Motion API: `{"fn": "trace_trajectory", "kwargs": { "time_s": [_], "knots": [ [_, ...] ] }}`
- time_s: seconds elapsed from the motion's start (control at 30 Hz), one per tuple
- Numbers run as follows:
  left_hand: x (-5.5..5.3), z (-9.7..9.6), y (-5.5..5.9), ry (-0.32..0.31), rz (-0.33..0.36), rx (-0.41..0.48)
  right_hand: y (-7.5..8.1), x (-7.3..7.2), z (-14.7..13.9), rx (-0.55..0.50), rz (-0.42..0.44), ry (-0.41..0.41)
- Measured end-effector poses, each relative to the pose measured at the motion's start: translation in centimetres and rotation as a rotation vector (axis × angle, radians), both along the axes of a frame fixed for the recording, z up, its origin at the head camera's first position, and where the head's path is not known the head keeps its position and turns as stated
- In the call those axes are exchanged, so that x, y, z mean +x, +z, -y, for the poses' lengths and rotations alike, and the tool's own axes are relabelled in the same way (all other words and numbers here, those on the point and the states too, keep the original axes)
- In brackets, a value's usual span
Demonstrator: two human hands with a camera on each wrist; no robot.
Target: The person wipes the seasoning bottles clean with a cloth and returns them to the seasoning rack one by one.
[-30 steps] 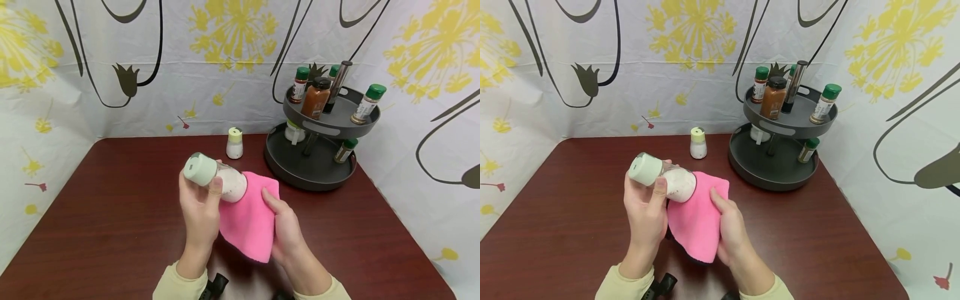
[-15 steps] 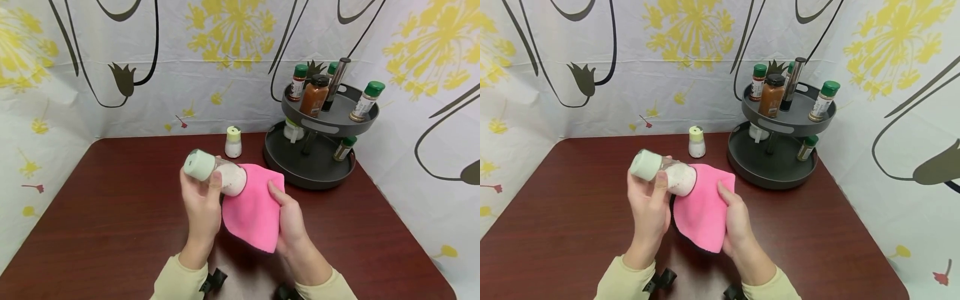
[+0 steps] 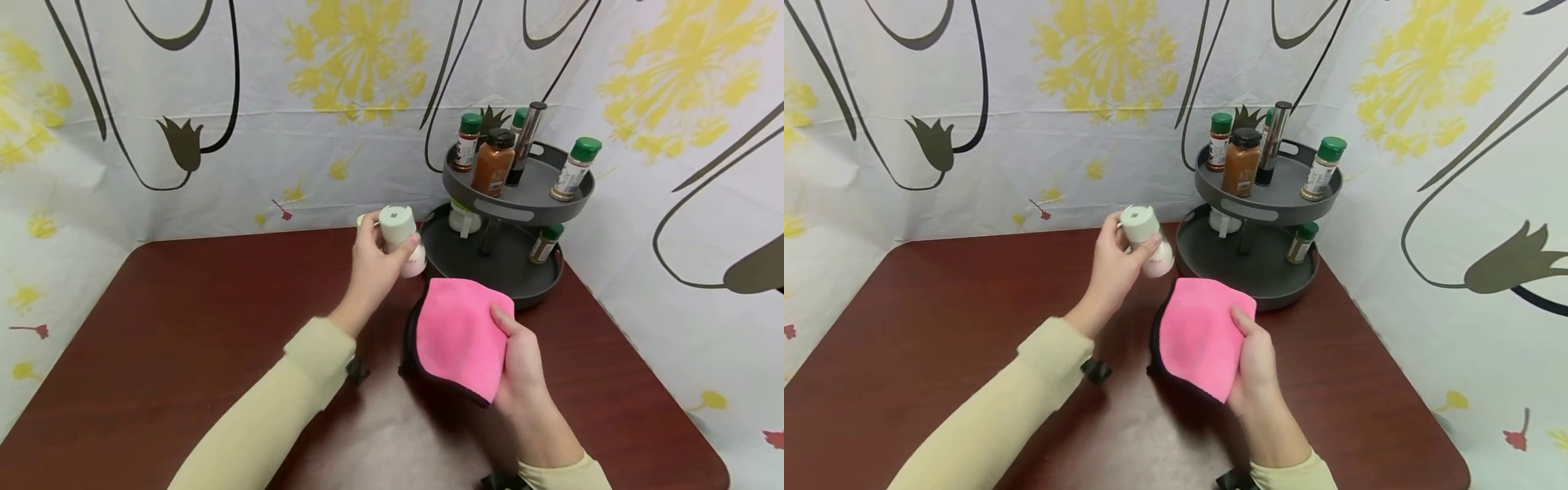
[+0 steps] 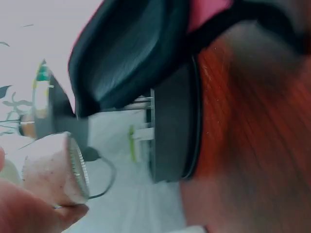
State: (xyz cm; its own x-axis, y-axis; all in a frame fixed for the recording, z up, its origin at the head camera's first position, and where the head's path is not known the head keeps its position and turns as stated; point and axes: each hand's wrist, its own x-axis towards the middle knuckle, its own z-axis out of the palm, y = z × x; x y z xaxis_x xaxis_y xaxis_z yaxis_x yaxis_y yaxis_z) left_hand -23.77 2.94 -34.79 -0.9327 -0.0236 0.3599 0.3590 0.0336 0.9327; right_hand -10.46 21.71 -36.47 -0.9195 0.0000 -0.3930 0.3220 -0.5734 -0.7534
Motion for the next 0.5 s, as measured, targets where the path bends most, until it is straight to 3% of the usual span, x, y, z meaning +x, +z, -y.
{"fn": "trace_trajectory", "kwargs": {
  "time_s": [0.17, 0.23, 0.37, 0.5],
  "knots": [
    [-4.5, -3.9, -0.4, -0.015, 0.097, 0.045, -0.8, 0.2, -1.9, -0.040, 0.003, -0.043],
    [-6.1, -5.3, -0.7, 0.002, 0.118, 0.017, -0.9, 0.3, -2.2, -0.045, 0.007, -0.050],
    [-8.5, -7.4, -1.4, 0.076, 0.144, -0.208, -1.1, 0.6, -2.6, -0.038, 0.015, -0.068],
    [-10.5, -8.7, -2.2, 0.131, 0.121, -0.428, -1.3, 0.8, -2.6, -0.022, 0.023, -0.076]
  ]
}}
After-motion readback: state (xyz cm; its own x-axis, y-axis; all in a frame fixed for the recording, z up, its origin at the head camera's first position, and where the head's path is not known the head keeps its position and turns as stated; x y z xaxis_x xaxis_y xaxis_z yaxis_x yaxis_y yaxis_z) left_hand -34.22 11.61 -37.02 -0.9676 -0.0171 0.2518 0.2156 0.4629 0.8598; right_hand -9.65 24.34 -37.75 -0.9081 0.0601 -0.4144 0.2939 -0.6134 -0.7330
